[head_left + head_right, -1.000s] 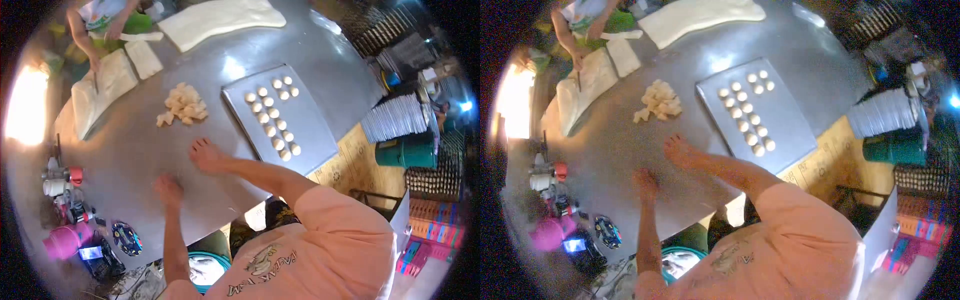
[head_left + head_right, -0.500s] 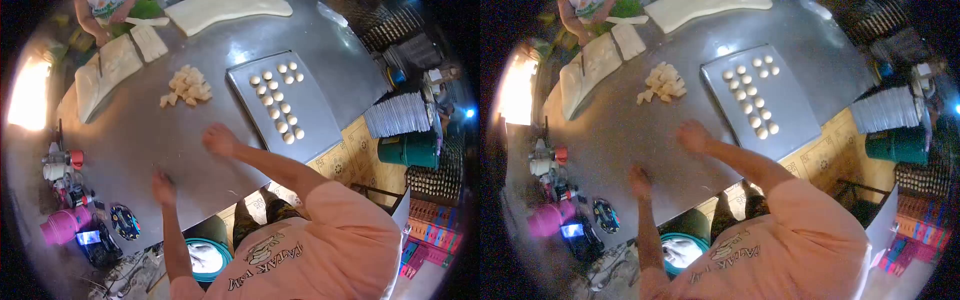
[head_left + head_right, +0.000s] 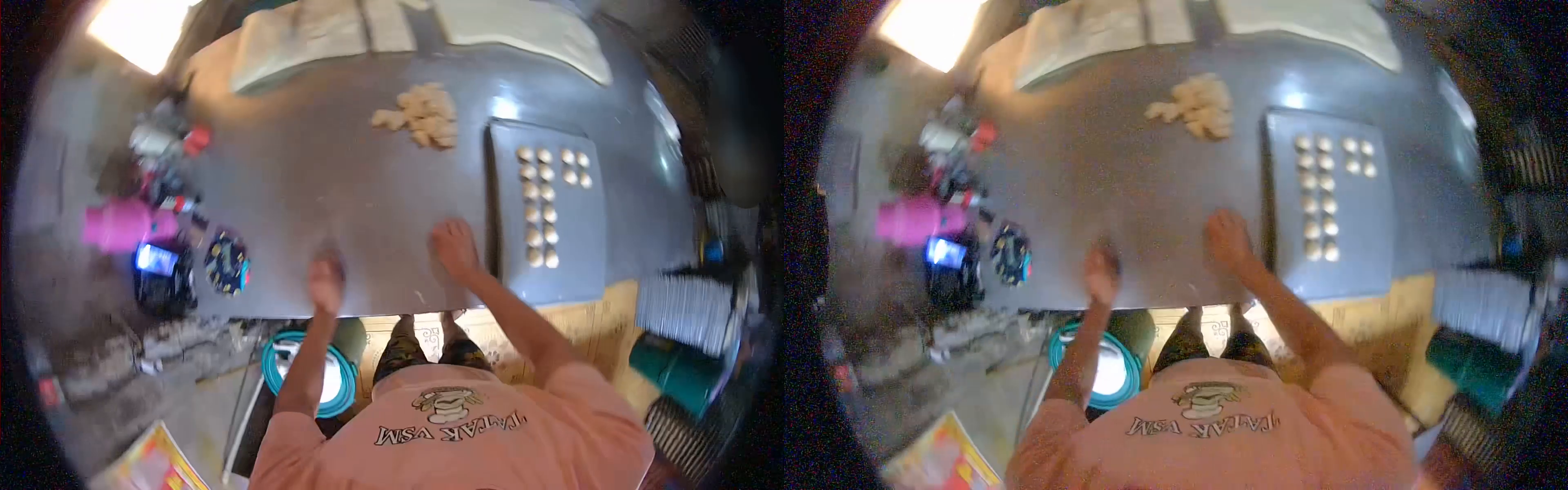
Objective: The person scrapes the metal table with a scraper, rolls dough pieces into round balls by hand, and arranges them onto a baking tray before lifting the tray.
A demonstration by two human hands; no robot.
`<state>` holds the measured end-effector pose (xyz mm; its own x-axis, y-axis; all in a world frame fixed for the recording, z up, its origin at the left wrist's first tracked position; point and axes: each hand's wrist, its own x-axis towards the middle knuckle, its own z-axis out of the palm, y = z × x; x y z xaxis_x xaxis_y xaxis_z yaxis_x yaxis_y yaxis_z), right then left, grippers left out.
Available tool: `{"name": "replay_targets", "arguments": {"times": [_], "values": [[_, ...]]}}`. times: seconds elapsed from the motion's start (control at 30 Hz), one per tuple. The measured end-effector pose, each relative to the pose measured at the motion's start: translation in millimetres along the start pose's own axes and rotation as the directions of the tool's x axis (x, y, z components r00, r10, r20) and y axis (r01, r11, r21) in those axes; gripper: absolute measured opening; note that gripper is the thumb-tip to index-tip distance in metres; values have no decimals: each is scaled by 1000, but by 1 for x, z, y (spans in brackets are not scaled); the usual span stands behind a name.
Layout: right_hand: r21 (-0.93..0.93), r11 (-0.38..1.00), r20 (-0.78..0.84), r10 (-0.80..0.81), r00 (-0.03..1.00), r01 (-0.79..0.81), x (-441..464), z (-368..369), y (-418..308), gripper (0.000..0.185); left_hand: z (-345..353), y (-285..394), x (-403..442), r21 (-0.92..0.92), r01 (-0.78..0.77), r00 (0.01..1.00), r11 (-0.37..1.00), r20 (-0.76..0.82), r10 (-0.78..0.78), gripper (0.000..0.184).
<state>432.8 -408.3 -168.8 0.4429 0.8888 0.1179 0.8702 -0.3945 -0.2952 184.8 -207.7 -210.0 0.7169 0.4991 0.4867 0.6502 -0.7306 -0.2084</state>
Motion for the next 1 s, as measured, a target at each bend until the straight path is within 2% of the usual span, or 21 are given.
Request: {"name": "replay_targets", "arguments": {"times": [0.07,0.1,0.17,0.2,0.23,0.27,0.3,0.33,0.4,0.47,0.5,0.57,0.63,0.67,0.7,0.77,0.83,0.9,0.93,0.97,1.0], "values": [[42,999,-82,-16,996,20,-5,0,-34,16,-14,36,3,-451,89,954,888,296,54,20],[76,995,-102,-52,993,60,2,1,-46,16,-10,53,14,-540,95,920,836,369,133,21],[112,942,-26,-315,949,316,41,1,-50,15,2,68,56,-491,-117,841,864,414,349,17],[139,913,58,-395,917,384,68,-5,-49,14,-1,44,95,-587,-127,872,800,319,373,16],[162,932,291,-359,887,324,74,-19,-45,13,-10,30,105,-696,-146,886,703,224,406,16],[93,936,161,-351,922,340,66,-14,-31,14,-15,24,91,-688,-123,889,716,244,388,16],[11,941,9,-338,941,338,63,-13,-22,15,-16,12,86,-686,119,895,718,387,221,16],[2,937,7,-348,937,348,46,-11,-21,15,-16,1,77,-656,353,853,668,519,59,17],[74,996,-7,-55,998,56,2,-19,-18,20,-46,8,20,-537,197,973,820,208,-97,15],[36,978,-67,-201,977,203,-13,8,-26,22,-54,38,4,-400,377,784,835,618,-58,19],[18,961,-83,-275,958,277,-9,8,-35,23,-54,46,24,-397,377,791,837,608,-68,19],[119,920,-35,-373,927,375,23,-16,-65,25,-64,64,65,-580,16,964,815,225,141,23],[241,892,26,-400,916,383,55,-21,-69,24,-11,33,95,-576,-50,931,816,269,247,25],[155,906,29,-402,915,393,51,-18,-50,24,0,33,88,-595,-96,876,798,329,351,26],[55,906,16,-420,907,419,54,-22,-38,23,-7,32,77,-601,-87,880,794,327,344,26],[137,965,89,-238,967,225,26,-42,-24,21,-35,13,42,-577,55,995,815,100,3,23],[111,983,24,-150,988,146,-12,-41,-25,16,-58,13,-1,-530,434,812,729,580,-62,28],[42,978,38,-208,977,206,-22,-18,-28,14,-40,47,-32,-443,224,845,868,532,53,20],[15,971,35,-239,970,238,-13,-14,-33,13,-48,61,-19,-840,183,983,511,146,-113,14],[39,951,-21,-306,952,307,3,-22,-49,12,-97,60,37,-727,569,808,385,582,-95,19],[64,928,-86,-361,929,367,20,-24,-65,11,-81,52,63,-746,355,867,563,488,100,20]]}}
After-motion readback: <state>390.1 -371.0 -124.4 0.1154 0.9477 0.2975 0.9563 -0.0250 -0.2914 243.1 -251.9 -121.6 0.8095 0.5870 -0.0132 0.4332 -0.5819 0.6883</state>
